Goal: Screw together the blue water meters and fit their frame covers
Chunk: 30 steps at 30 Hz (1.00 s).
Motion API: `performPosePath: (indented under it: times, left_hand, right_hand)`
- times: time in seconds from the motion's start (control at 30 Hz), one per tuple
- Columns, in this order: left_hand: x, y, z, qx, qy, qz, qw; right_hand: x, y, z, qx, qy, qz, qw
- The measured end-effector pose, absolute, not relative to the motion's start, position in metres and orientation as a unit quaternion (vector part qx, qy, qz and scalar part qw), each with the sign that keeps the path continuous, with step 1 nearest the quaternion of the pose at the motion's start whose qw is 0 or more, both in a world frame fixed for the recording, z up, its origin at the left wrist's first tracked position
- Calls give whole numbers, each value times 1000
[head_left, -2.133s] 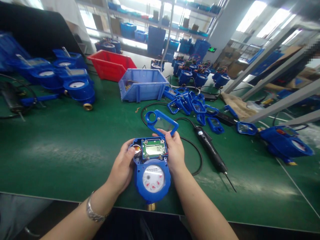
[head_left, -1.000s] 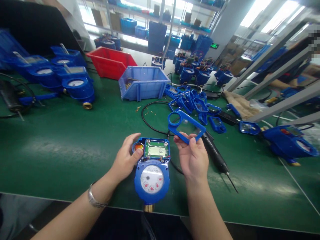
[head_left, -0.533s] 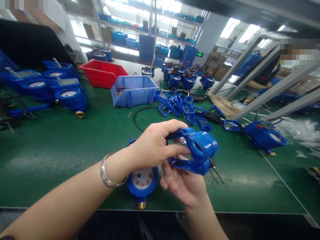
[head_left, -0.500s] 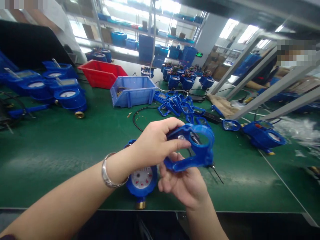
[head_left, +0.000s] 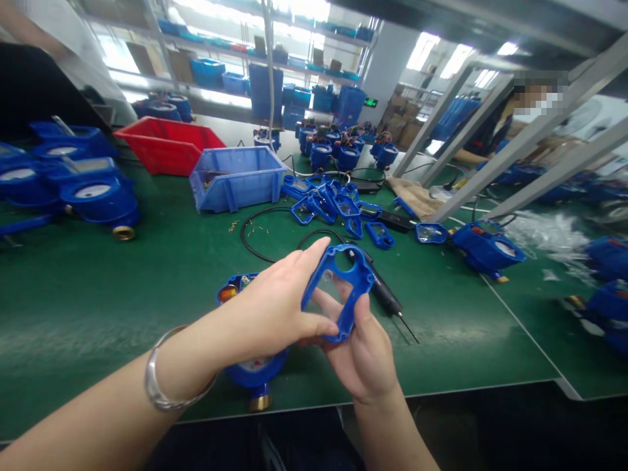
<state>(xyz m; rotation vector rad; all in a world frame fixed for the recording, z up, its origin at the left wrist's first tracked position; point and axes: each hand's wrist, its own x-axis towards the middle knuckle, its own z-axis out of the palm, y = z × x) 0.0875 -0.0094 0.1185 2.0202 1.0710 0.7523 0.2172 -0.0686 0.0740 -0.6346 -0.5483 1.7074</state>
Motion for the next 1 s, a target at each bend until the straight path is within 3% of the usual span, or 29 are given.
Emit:
performPosePath:
  times: [0.27, 0.6, 0.8, 1.0]
  left_hand:
    - [94, -8, 124, 806, 478, 239, 256]
    - [101, 1, 123, 790, 476, 304, 238]
    - [99, 43, 147, 778, 556, 284, 74]
    - [107, 66, 128, 850, 419, 291, 127]
  right_hand:
    - [215, -73, 77, -318, -243, 680, 614]
    - [209, -76, 82, -174, -212, 755, 595]
    - [224, -72, 80, -193, -192, 753, 599]
    - [228, -72, 77, -209, -184, 750, 600]
